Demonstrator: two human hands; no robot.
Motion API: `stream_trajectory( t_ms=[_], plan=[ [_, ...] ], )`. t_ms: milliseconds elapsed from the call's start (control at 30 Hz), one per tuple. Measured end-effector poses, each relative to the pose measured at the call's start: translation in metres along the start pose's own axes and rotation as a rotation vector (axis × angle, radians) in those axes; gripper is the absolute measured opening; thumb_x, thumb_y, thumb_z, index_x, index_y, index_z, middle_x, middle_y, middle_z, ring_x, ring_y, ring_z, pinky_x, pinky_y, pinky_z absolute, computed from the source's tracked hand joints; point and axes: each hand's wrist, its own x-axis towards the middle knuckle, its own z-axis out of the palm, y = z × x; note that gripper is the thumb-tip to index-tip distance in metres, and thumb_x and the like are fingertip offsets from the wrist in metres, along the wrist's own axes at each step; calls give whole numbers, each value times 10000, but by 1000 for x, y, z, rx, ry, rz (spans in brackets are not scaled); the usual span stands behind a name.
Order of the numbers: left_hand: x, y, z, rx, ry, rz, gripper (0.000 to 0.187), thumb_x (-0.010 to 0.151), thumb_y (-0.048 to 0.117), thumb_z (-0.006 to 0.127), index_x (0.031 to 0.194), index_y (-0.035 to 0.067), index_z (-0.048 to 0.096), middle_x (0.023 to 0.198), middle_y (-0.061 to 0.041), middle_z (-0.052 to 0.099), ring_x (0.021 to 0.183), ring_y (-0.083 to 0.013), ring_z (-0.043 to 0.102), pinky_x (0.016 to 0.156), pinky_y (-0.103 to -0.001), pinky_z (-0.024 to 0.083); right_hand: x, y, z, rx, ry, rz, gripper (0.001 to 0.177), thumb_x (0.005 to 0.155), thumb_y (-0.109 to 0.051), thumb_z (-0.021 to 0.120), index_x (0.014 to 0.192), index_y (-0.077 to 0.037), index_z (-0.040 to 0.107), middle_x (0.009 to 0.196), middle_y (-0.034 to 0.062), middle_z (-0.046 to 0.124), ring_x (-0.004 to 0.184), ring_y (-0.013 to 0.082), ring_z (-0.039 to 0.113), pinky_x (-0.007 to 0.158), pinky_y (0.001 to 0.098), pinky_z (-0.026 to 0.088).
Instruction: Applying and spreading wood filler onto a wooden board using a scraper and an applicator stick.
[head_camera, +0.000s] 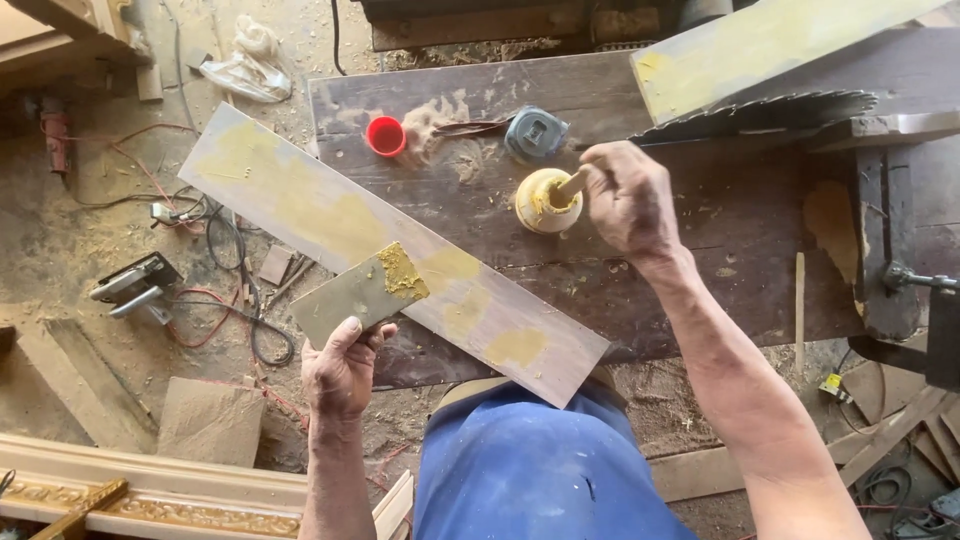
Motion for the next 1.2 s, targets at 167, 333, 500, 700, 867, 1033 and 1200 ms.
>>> stream_trajectory(
  t_ms=[167, 333, 500, 700, 867, 1033, 1200],
  plan=[
    [16, -24, -42, 27, -6, -15, 170, 904, -55, 650, 1018, 68, 675, 909, -178, 762, 731, -322, 769, 789, -557, 661, -8, -30, -39, 40, 124, 74, 49, 1061, -104, 679, 1077, -66, 706, 859, 157, 688, 808, 321, 708, 729, 415, 564],
    [15, -23, -30, 18, -40, 4, 184, 904, -73, 635, 1031, 54, 671, 916, -192, 761, 749, -344, 773, 758, -575, 664, -26, -30, -45, 160, 282, 242, 45, 1071, -97, 677, 1062, -54, 683, 801, 111, 674, 723, 195, 683, 670, 321, 562],
    [26, -42, -68, -1, -47, -13, 187, 900, -88, 629, 1028, 41, 672, 905, -218, 754, 730, -371, 768, 751, -599, 661, -42, -4, -24, 492, 611, 615, 12, 968, -84, 664, 957, -83, 669, 752, 60, 666, 618, 151, 716, 598, 254, 595],
    [0, -17, -13, 37, -19, -69, 116, 894, -53, 653, 942, 46, 689, 782, -227, 736, 618, -319, 740, 761, -581, 657, -83, 71, 4, 1023, 695, 1226, 59, 922, -94, 696, 959, -108, 651, 774, 170, 695, 609, 255, 713, 607, 387, 634],
    [-5, -13, -1, 53, -5, -107, 98, 888, -38, 663, 919, 48, 697, 770, -227, 734, 601, -306, 728, 756, -573, 656, -85, 63, 7, 1104, 663, 1357, 55, 923, -76, 689, 942, -88, 639, 786, 194, 677, 630, 265, 712, 647, 402, 656],
    [-7, -13, -3, 77, -16, -148, 102, 895, -19, 658, 914, 66, 711, 740, -227, 724, 578, -289, 711, 775, -552, 666, -103, 70, 6, 1246, 646, 1382, 56, 951, -84, 646, 927, -44, 614, 794, 169, 620, 623, 248, 671, 597, 324, 629],
    [-10, -7, 3, 101, -65, -148, 108, 913, -14, 649, 960, 58, 715, 777, -225, 727, 624, -278, 727, 812, -549, 658, -159, 46, -34, 1149, 342, 1088, 57, 1003, -123, 619, 962, -85, 626, 780, 177, 645, 636, 250, 663, 626, 335, 571]
  ],
)
